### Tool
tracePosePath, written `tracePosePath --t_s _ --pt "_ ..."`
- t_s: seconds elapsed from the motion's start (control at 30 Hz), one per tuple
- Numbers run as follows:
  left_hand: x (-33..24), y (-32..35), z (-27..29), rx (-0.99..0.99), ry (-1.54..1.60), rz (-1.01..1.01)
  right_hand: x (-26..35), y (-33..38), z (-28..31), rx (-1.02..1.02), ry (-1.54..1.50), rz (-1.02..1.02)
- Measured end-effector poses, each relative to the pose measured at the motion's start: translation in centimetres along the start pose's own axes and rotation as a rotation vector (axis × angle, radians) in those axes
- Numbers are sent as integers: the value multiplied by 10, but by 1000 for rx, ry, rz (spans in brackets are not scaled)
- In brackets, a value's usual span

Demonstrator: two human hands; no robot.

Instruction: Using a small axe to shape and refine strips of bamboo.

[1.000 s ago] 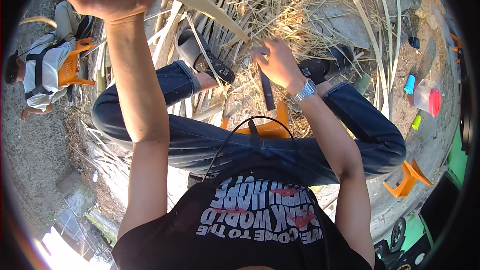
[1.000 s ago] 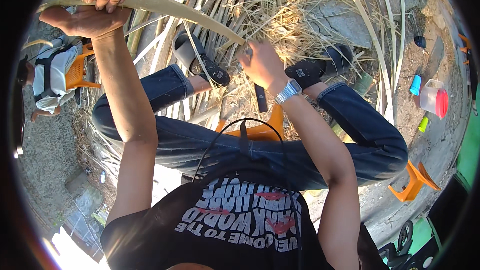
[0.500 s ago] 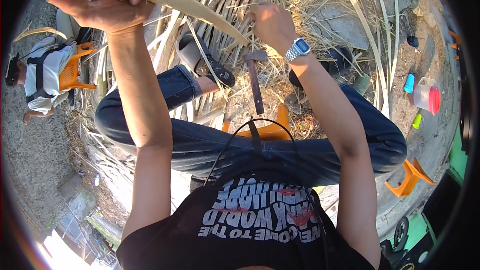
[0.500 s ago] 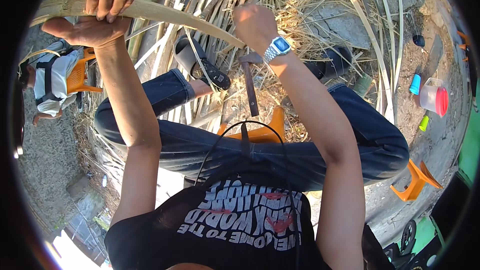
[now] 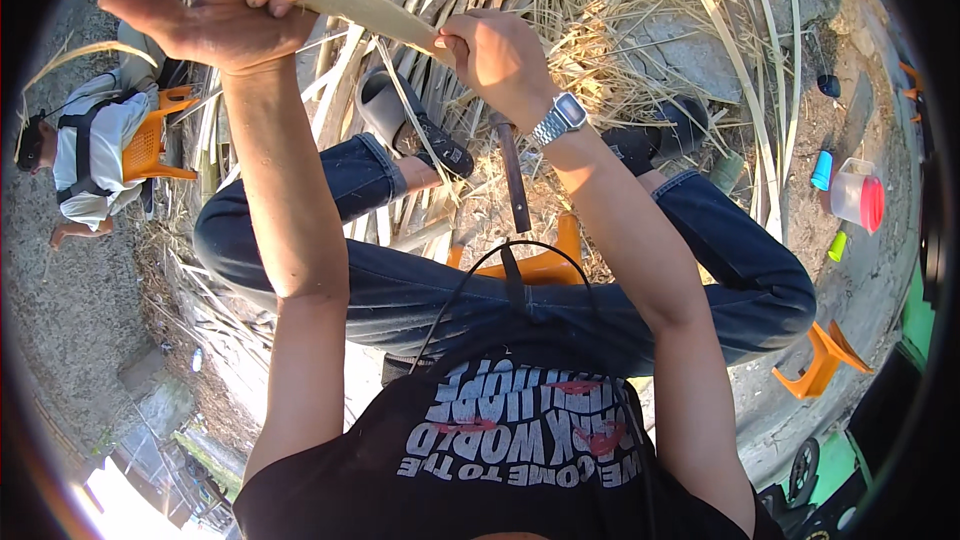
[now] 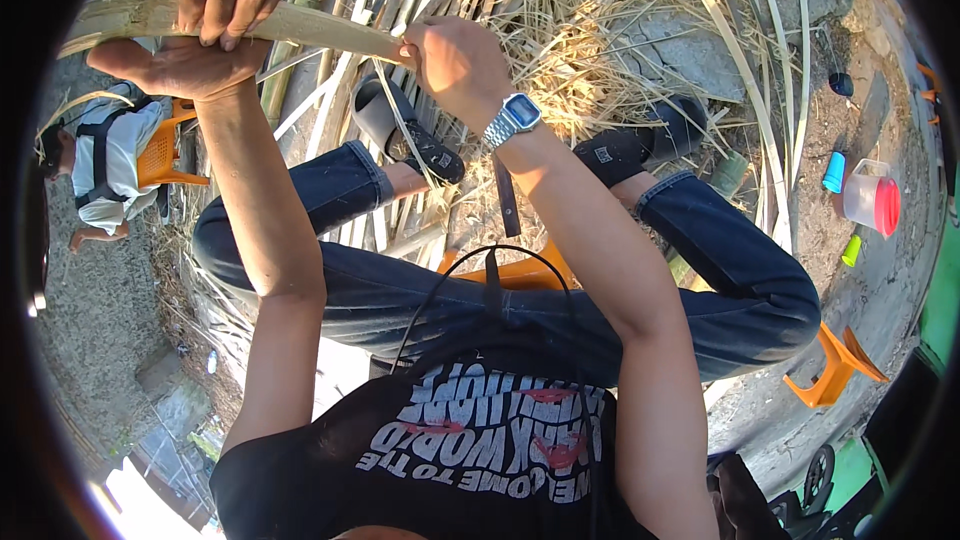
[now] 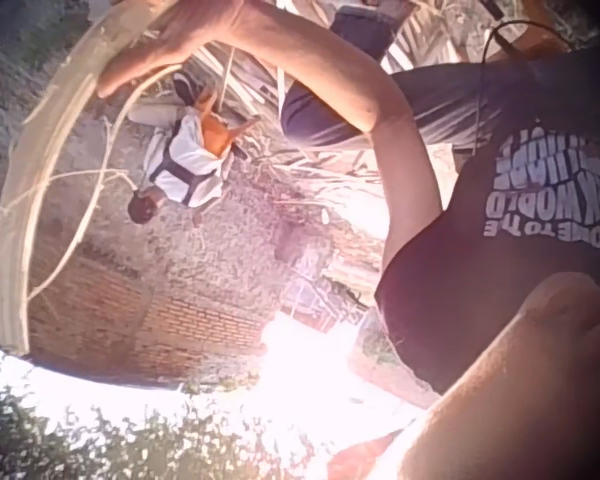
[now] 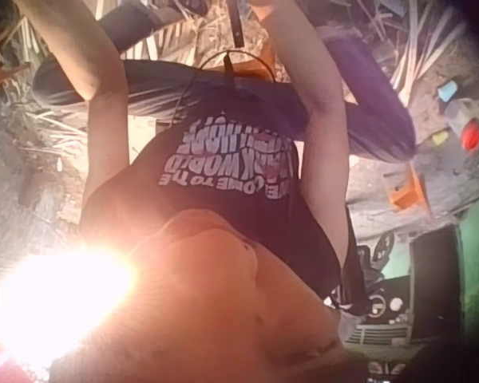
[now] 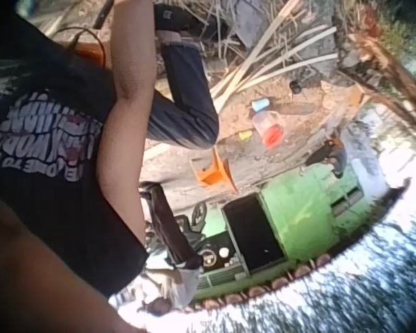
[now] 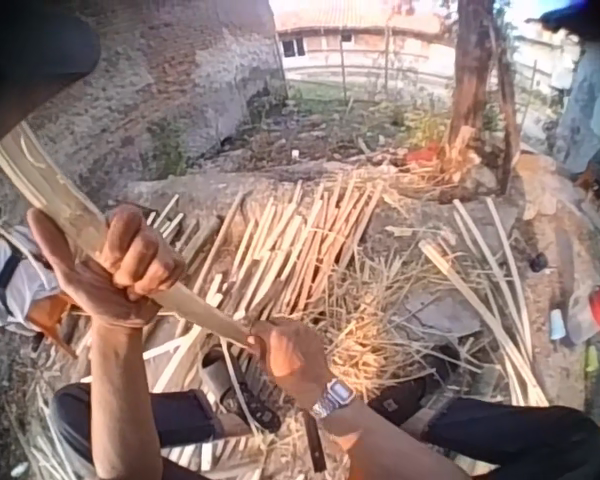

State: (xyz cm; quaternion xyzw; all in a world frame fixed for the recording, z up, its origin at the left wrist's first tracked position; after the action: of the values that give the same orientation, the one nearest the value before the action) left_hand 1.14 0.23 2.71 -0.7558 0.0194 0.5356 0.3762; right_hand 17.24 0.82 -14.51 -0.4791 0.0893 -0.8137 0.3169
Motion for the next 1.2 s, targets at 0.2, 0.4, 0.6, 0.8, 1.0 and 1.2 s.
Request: tracePosePath --t_s 0.2,0.4,0.6,0.8,1.0,1.2 --pt "-2 6 -2 -45 -52 -58 -36 4 5 62 91 -38" --pt "4 15 43 122 156 -8 -142 121 -2 423 464 -730" --pt "-9 28 56 -21 145 -5 -108 182 -60 621 231 -784" --pt "4 14 40 -146 115 -40 -133 246 -125 659 249 -894" --pt "4 10 26 -799 -503 -36 -149 224 -85 512 111 -1092" --pt "-12 19 31 -1046 -741 -92 -97 169 8 332 -175 -1026"
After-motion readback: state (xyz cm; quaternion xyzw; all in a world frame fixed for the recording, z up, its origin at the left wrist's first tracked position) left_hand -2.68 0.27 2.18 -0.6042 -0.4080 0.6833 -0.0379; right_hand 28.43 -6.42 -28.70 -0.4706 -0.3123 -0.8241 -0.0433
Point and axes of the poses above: each hand's wrist, its own y-axis away from the middle knuckle, its own z-axis out of the back of the hand, x = y × z, the point moved 3 cm from there along -y, towards the middle knuckle, and after that the axes turned 9 degrees about -y, right-handed, at the moved point
